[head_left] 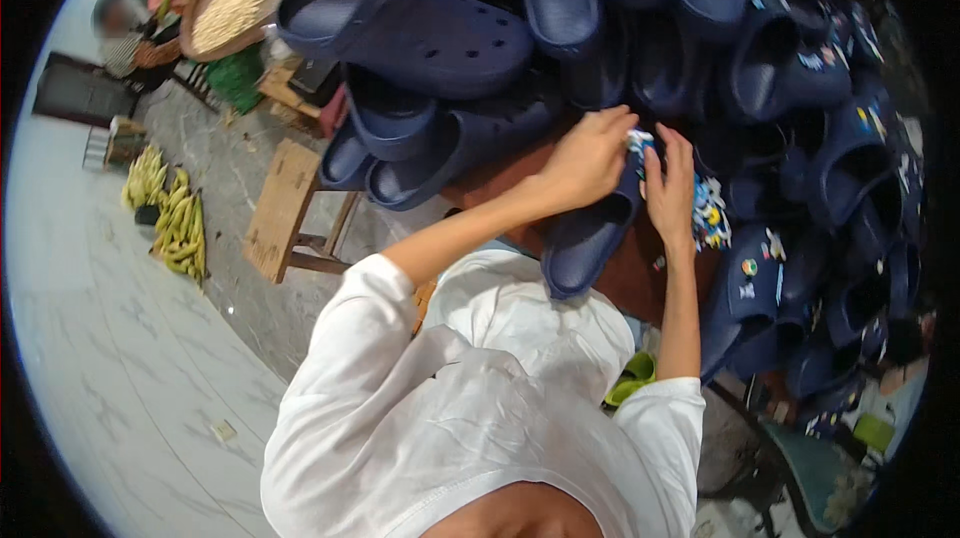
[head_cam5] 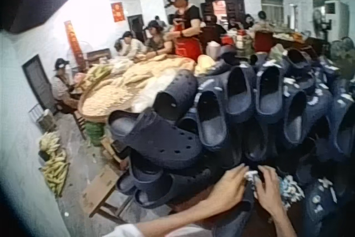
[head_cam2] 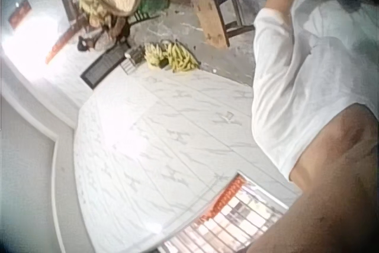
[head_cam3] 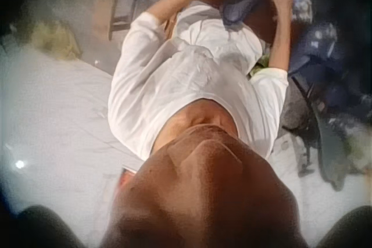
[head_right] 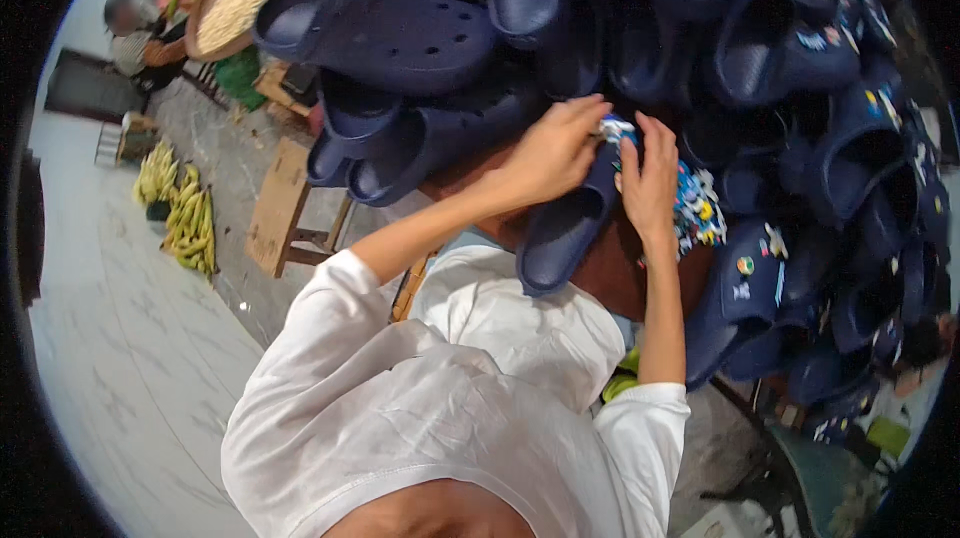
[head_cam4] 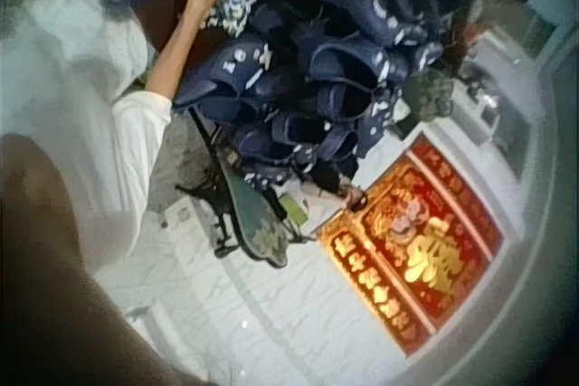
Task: Decorating clogs by inserting small plastic charms into the holes.
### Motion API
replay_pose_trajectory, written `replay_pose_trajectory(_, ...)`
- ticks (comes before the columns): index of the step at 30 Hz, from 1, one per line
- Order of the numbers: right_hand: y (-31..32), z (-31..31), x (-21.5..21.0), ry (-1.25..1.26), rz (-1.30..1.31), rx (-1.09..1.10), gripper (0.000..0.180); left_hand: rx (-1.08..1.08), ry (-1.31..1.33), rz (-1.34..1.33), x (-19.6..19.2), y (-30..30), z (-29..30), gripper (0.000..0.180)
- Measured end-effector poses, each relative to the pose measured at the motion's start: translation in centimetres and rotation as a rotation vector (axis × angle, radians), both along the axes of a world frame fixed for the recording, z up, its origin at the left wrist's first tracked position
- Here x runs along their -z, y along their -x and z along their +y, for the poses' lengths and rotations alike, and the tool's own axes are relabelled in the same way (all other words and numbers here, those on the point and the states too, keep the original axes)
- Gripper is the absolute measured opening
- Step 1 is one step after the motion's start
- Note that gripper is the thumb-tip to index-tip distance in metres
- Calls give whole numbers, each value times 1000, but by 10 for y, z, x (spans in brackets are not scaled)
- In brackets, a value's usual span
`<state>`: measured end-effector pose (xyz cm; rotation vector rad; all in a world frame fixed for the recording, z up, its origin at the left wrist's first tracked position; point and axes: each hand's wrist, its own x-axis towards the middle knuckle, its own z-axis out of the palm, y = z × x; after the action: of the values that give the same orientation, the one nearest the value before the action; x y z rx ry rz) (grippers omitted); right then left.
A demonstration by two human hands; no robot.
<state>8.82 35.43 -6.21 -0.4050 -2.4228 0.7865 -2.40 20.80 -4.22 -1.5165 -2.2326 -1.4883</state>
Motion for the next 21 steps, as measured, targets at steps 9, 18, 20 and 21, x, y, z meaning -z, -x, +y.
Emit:
replay_pose_trajectory(9, -3, 12, 8, -101, -129, -100, 31, 77, 98, -93, 39, -3, 44, 33)
replay_pose_trajectory(18, 1, 36, 28, -135, -192, -88, 34, -54, 169, 52, 66, -9, 78, 32)
replay_pose_trajectory(20, 8, 39, 31, -139, -144, -112, 31, -62, 178, 33, 68, -10, 81, 33)
replay_pose_trajectory(21, 11, 41, 35, -65, -163, -79, 29, -60, 183, 22, 69, -11, 82, 33)
